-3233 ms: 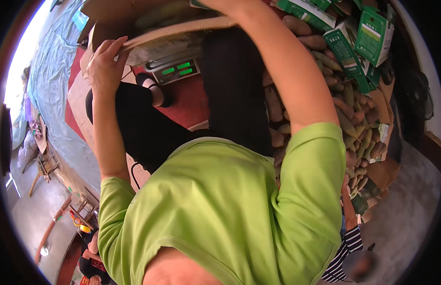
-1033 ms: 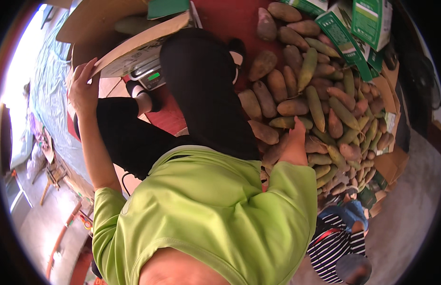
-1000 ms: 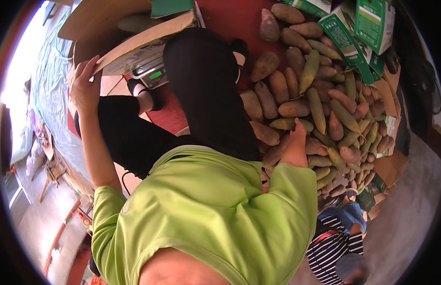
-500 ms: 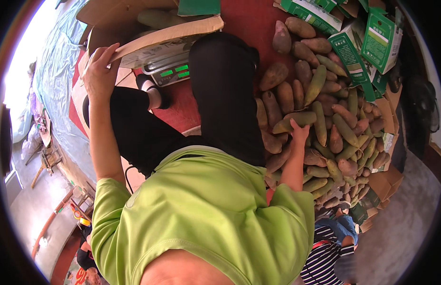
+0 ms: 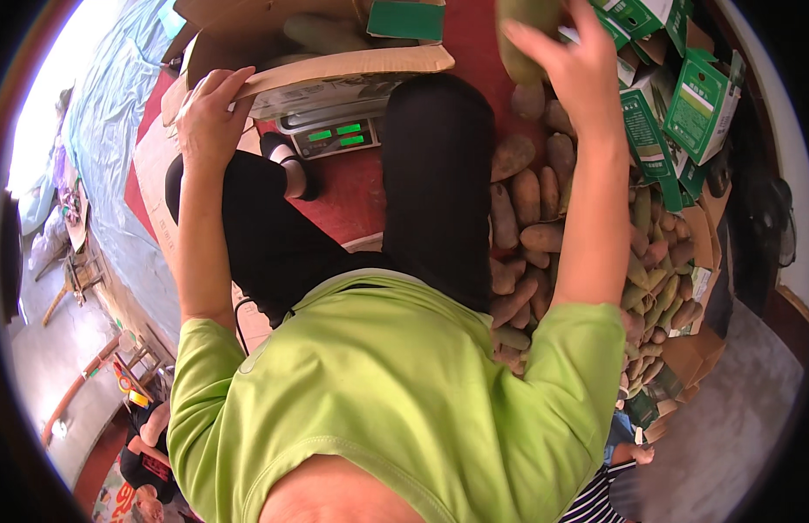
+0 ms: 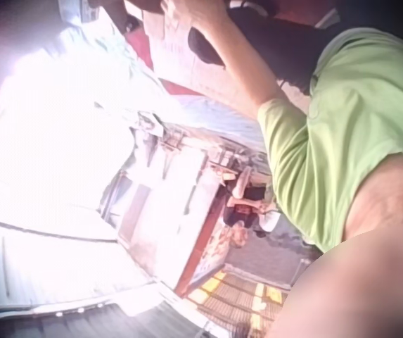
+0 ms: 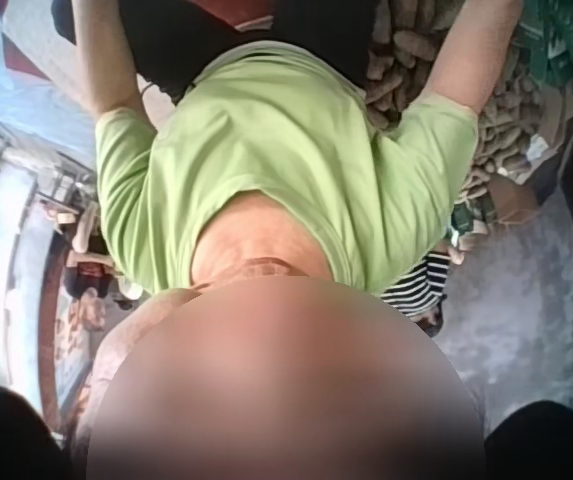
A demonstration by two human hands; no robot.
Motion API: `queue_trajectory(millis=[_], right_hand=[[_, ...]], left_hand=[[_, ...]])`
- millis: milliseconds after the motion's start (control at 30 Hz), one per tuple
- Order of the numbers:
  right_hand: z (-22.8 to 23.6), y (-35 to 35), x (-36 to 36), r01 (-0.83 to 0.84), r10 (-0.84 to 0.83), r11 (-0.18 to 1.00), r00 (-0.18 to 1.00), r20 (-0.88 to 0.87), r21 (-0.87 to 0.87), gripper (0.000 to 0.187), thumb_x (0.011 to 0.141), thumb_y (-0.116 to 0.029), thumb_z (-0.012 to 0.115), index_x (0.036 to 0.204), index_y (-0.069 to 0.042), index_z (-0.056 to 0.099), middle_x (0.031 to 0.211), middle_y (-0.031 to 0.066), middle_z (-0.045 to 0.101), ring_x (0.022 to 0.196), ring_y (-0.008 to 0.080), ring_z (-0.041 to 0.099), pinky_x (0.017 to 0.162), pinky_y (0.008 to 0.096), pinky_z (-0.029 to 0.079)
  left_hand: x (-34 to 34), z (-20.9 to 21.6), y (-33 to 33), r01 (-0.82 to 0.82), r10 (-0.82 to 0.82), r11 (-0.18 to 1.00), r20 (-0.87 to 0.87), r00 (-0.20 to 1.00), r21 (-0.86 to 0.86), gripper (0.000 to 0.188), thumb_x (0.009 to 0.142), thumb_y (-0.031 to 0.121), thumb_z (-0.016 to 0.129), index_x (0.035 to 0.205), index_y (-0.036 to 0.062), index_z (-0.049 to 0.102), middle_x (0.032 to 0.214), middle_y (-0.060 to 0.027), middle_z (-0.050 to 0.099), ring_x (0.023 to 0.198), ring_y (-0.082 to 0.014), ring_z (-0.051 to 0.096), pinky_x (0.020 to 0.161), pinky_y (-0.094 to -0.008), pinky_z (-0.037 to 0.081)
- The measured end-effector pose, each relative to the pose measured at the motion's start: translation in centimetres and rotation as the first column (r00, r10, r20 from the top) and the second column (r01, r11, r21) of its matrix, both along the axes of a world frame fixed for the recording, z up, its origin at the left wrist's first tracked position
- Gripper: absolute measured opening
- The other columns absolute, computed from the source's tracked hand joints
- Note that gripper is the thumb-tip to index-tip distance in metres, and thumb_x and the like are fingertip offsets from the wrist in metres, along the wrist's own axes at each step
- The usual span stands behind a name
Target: Sort produce and pack them into cardboard boxes while using an electronic scale.
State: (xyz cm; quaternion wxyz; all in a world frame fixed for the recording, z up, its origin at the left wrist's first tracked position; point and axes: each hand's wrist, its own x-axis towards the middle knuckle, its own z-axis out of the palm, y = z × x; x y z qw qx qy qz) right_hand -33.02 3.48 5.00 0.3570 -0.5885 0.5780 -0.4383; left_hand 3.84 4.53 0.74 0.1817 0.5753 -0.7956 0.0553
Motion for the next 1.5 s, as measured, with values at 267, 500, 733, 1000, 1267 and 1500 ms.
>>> queue_trajectory(millis=[267, 500, 733, 1000, 1267, 1500], right_hand=[[3.0, -8.3, 13.3, -0.374, 0.259, 0.864, 0.904, -0.341, -0.336, 0.047, 0.071, -0.016, 0.073, 0.112, 0.004, 0.059, 0.099, 0.0211, 0.065, 0.091, 0.0301, 0.064, 0.08, 0.0368, 0.05], [-3.6, -6.2, 6.6, -0.103, 0.084, 0.971, 0.992, -0.097, -0.216, 0.03, 0.078, -0.013, 0.071, 0.105, -0.001, 0.064, 0.083, 0.0081, 0.064, 0.075, 0.0173, 0.06, 0.069, 0.0301, 0.049], [-17.0, 4.1, -8.2, 0.33, -0.332, 0.925, 0.943, -0.022, 0.187, 0.027, 0.083, -0.009, 0.067, 0.109, -0.001, 0.063, 0.1, 0.0056, 0.065, 0.093, 0.0125, 0.06, 0.082, 0.0261, 0.048], [-28.5, 18.1, -12.7, 0.505, -0.49, 0.631, 0.848, -0.201, 0.589, 0.034, 0.084, -0.015, 0.066, 0.115, -0.002, 0.062, 0.095, 0.004, 0.065, 0.078, 0.0096, 0.058, 0.061, 0.0227, 0.045], [-31.9, 23.5, -12.5, 0.544, -0.476, 0.578, 0.83, -0.29, 0.609, 0.035, 0.079, -0.015, 0.067, 0.108, 0.004, 0.063, 0.094, 0.0095, 0.066, 0.083, 0.0166, 0.062, 0.074, 0.0302, 0.049], [-31.0, 21.9, -11.9, 0.519, -0.546, 0.521, 0.813, -0.202, 0.678, 0.034, 0.08, -0.012, 0.065, 0.111, 0.002, 0.062, 0.09, 0.0069, 0.065, 0.074, 0.0141, 0.06, 0.064, 0.0259, 0.047]], left_hand=[[-0.3, 0.0, -0.4, 0.008, -0.008, 1.0, 0.016, 1.0, 0.009, 0.029, 0.077, 0.015, 0.068, 0.106, 0.0178, 0.068, 0.094, -0.0006, 0.063, 0.089, -0.0227, 0.062, 0.074, -0.0348, 0.05], [0.4, 0.1, -0.1, 0.017, -0.016, 1.0, 0.029, 0.999, -0.011, 0.026, 0.077, 0.015, 0.068, 0.103, 0.0175, 0.069, 0.093, -0.0004, 0.063, 0.088, -0.0227, 0.062, 0.074, -0.0349, 0.05], [0.0, 0.2, -0.1, -0.001, 0.001, 1.0, 0.014, 1.0, 0.003, 0.027, 0.077, 0.015, 0.069, 0.104, 0.0179, 0.069, 0.093, 0.0, 0.063, 0.087, -0.023, 0.062, 0.073, -0.0351, 0.05], [0.2, -0.1, -0.1, -0.013, 0.013, 1.0, 0.012, 1.0, -0.016, 0.026, 0.076, 0.016, 0.069, 0.102, 0.0169, 0.069, 0.091, 0.0001, 0.062, 0.087, -0.0221, 0.062, 0.075, -0.0355, 0.049], [0.2, -0.1, 0.0, -0.022, 0.022, 1.0, -0.013, 1.0, 0.001, 0.027, 0.075, 0.017, 0.069, 0.102, 0.0164, 0.069, 0.09, 0.0006, 0.062, 0.089, -0.0211, 0.061, 0.078, -0.0358, 0.048], [0.3, -0.1, 0.1, -0.039, 0.039, 0.999, -0.011, 0.999, 0.018, 0.026, 0.075, 0.016, 0.068, 0.102, 0.0163, 0.069, 0.091, 0.0006, 0.062, 0.089, -0.0212, 0.06, 0.078, -0.0355, 0.048]])
